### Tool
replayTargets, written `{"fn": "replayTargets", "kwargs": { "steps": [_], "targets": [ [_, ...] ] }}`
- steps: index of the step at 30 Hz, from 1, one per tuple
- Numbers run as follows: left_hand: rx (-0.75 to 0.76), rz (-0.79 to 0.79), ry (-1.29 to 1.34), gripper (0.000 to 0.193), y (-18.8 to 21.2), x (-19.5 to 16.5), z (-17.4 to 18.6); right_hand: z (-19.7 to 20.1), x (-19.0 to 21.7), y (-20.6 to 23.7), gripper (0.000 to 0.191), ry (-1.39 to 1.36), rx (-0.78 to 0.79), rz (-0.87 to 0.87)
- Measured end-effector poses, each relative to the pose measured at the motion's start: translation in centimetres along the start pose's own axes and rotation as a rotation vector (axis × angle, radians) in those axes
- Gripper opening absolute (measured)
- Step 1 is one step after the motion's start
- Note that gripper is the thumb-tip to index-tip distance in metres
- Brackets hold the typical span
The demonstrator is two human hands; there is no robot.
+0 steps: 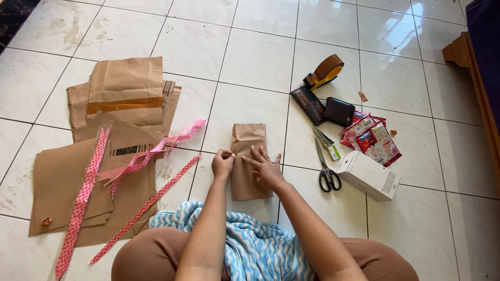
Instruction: The person sits on the floor and wraps a black box in brown kraft paper, folding the paper around it. They take brown tape from a dispenser, cut pieces with scissors, and press the tape onto the paper to secure the wrap.
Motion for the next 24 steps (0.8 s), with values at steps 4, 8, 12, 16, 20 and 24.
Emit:
{"fn": "replayTargets", "kwargs": {
  "steps": [4, 8, 12, 16, 20, 24],
  "targets": [
    [-0.090, -0.177, -0.073, 0.019, 0.6, -1.3, 0.0, 0.1, 0.1, -0.1, 0.075, 0.004, 0.016, -0.003],
    [-0.124, -0.259, -0.301, 0.021, 2.0, -2.8, 0.5, 0.0, -0.1, -0.2, 0.075, 0.003, 0.013, 0.004],
    [-0.079, -0.333, -0.485, 0.024, 2.6, -3.6, 0.4, -0.3, 0.0, -0.4, 0.077, 0.031, 0.028, -0.034],
    [0.043, -0.299, -0.402, 0.027, 2.1, -2.8, -0.1, -0.5, 0.2, -0.5, 0.078, 0.062, 0.052, -0.065],
    [0.095, -0.355, -0.451, 0.035, 1.7, -2.9, -0.7, -0.6, -0.2, -0.5, 0.080, 0.025, 0.055, -0.040],
    [0.140, -0.305, -0.471, 0.050, 1.5, -3.1, -1.2, -1.3, -0.3, -0.1, 0.074, 0.000, -0.019, -0.001]
  ]
}}
Point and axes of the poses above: each hand's wrist, its own y-axis away from the middle knuckle, its own z-axis out of the back of the hand, x = y × z, the point moved 6 cm from there along -y, towards the middle knuckle, and after that the axes turned 15 degrees about -z, right-handed, at the moved point
